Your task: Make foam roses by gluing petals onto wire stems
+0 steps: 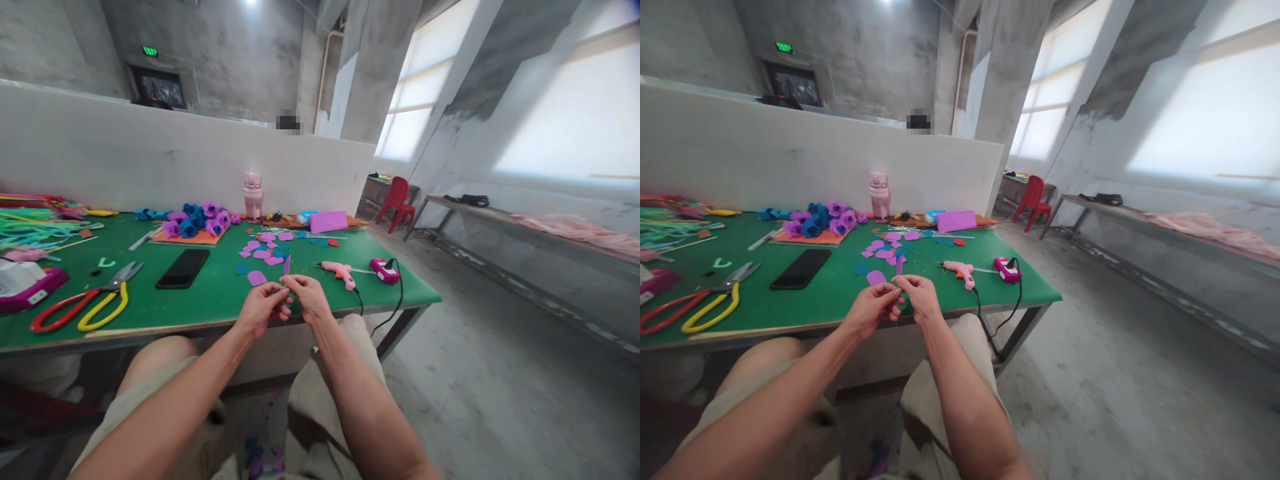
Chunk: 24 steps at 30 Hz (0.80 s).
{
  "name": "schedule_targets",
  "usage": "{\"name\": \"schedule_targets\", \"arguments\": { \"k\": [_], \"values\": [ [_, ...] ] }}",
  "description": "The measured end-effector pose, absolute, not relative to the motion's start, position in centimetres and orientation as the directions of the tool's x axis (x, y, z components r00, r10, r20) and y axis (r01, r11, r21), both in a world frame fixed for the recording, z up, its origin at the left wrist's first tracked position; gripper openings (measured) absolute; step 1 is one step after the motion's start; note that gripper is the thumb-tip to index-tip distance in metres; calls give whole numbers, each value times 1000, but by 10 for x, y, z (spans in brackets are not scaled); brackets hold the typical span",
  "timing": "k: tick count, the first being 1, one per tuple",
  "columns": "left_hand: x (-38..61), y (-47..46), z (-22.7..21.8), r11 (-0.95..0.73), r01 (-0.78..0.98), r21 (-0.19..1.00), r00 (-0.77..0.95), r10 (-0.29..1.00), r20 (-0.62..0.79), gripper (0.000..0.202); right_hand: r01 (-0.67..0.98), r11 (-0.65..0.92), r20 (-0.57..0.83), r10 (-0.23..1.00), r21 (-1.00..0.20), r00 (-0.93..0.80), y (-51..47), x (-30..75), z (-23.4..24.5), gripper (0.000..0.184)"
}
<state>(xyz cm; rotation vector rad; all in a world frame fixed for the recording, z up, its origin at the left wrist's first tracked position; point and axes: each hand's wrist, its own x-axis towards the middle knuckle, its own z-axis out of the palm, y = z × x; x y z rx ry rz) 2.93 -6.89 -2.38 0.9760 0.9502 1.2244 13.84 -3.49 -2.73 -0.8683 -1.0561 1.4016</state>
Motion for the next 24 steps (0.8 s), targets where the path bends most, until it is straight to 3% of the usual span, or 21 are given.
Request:
{"name": "schedule_targets", "arguments": {
  "k": [9,16,20,24],
  "values": [
    [28,-68,-26,78,-315,946,92,994,-51,26,-352,-8,33,994,-936,-109,-31,144,-27,35],
    [27,-66,-28,87,-326,941,95,994,-59,25,-323,71,74,997,-944,3,-25,148,-33,28],
    [28,-67,-27,81,-322,943,93,994,-54,25,-233,87,98,995,-969,-36,-28,145,-29,34],
    [28,-68,-26,66,-313,947,86,995,-41,27,-137,141,153,985,-981,-79,-35,141,-23,25]
  ]
}}
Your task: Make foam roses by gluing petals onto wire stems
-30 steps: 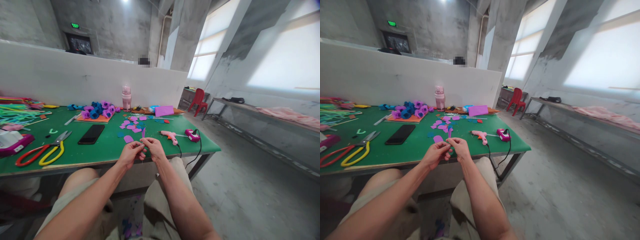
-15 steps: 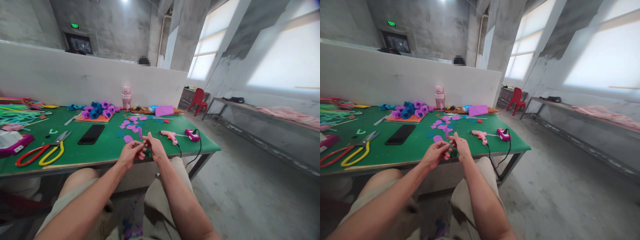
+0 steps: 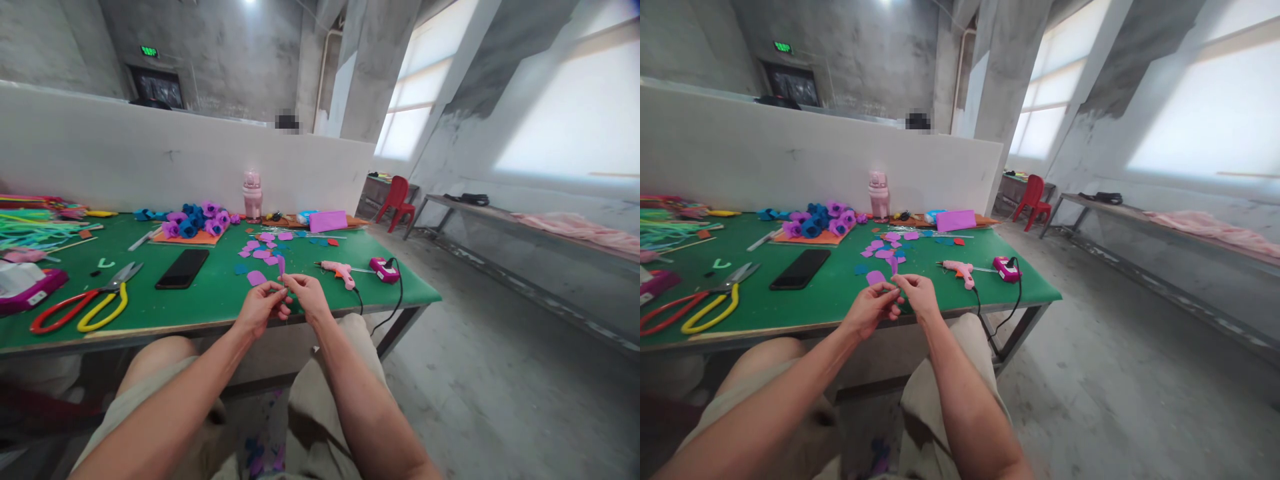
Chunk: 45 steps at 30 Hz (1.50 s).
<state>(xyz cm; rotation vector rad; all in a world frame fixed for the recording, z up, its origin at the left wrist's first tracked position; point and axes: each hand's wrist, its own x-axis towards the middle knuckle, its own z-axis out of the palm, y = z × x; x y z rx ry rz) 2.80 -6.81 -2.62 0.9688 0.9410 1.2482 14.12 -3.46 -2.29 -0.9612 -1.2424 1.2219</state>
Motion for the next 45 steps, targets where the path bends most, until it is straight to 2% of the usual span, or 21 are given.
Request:
{"name": "schedule_targets", "arguments": {
  "k": [11,15,19,22,25,35,45],
  "values": [
    [29,-69,-25,57,-284,957,77,996,-37,30,-129,165,172,984,-978,-49,-39,138,-22,16],
    [25,-68,-24,47,-279,959,75,997,-27,29,-145,194,203,978,-970,-50,-36,142,-22,25],
    [21,-67,-20,76,-279,957,104,993,-48,28,-270,78,109,989,-960,-99,-31,148,-24,43],
    [20,-67,-19,108,-286,952,155,986,-65,26,-361,-4,66,981,-933,-181,-31,152,-23,41],
    [21,-67,-22,116,-291,950,201,978,-58,25,-398,-18,82,969,-917,-235,-33,153,-21,36],
    [22,-67,-27,102,-270,957,202,978,-47,25,-287,6,65,979,-958,-195,-34,153,-22,31],
    [23,-68,-24,115,-269,956,188,980,-65,26,-267,-11,43,980,-964,-194,-34,154,-21,27]
  ]
}}
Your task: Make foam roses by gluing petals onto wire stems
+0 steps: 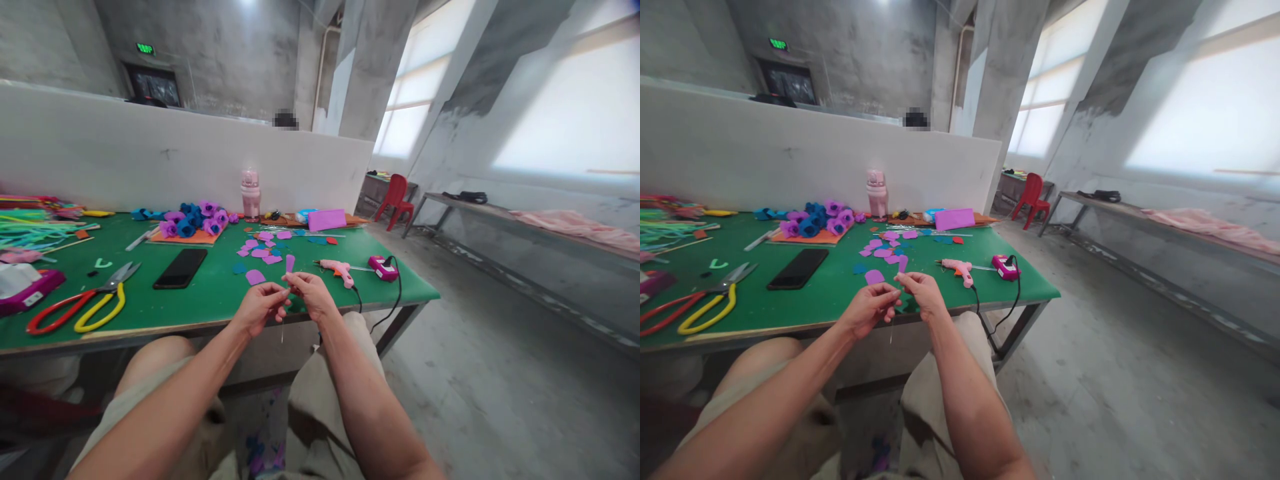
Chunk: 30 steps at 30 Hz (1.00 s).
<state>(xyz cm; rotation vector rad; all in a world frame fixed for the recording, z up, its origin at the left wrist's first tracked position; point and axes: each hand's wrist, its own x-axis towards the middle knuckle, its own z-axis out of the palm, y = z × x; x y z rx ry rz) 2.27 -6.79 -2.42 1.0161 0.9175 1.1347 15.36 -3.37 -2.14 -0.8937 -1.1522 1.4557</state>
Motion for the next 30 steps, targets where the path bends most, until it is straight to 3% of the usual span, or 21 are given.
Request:
{"name": "schedule_targets", "arguments": {
  "k": [30],
  "values": [
    [23,-67,-25,111,-274,955,187,981,-61,26,-276,-5,47,982,-961,-184,-32,153,-24,25]
  ]
}}
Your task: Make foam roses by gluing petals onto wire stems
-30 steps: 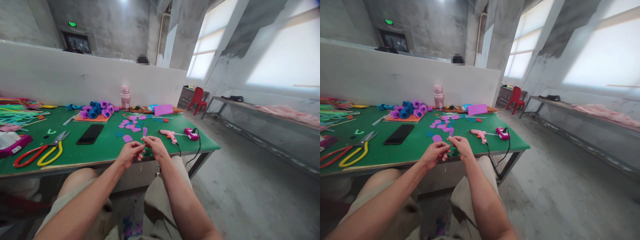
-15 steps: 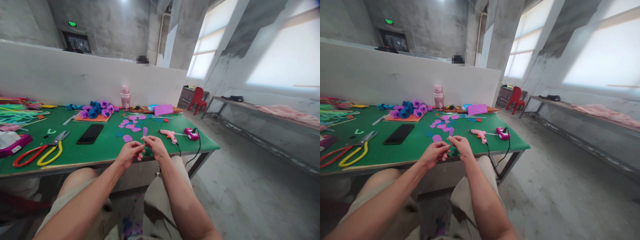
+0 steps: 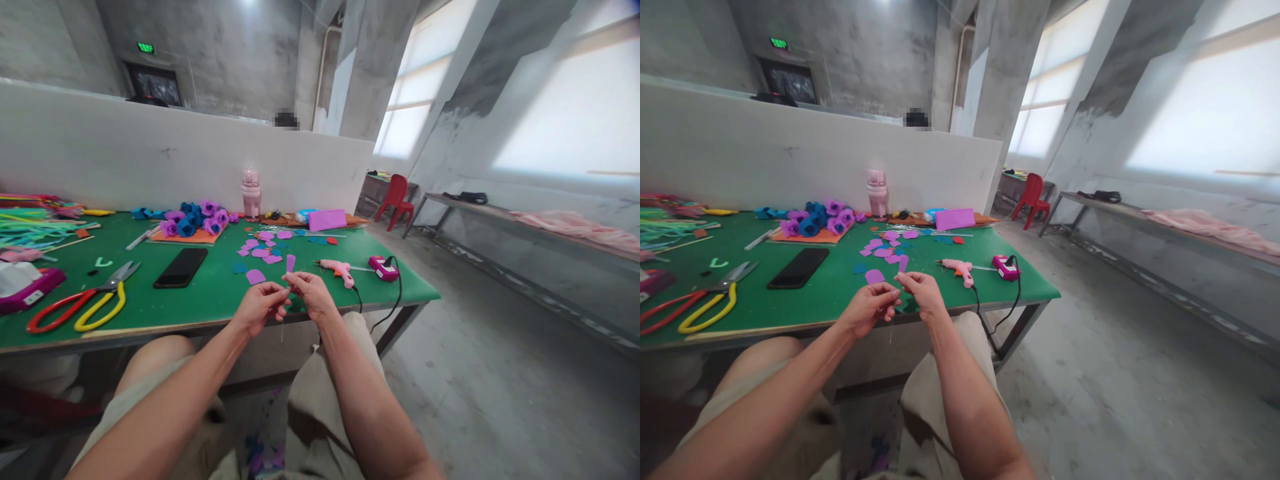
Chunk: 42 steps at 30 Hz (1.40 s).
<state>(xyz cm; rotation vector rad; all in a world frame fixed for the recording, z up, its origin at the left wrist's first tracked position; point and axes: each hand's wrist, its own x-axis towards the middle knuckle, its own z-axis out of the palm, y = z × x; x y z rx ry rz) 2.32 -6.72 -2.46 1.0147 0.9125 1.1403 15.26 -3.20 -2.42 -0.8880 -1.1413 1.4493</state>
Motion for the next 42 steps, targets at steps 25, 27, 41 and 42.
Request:
{"name": "schedule_targets", "arguments": {
  "k": [25,27,41,42],
  "values": [
    [25,-69,-24,60,-291,955,105,994,-30,29,-68,223,229,969,-972,-90,-39,147,-18,24],
    [26,-70,-22,49,-285,957,91,996,-24,28,-43,252,255,963,-967,-89,-38,146,-20,25],
    [24,-71,-19,-49,-228,972,74,995,68,26,178,513,510,857,-840,-67,-43,147,-16,17],
    [23,-71,-18,-63,-222,973,69,994,81,26,178,533,531,845,-827,-63,-45,147,-15,16]
  ]
}}
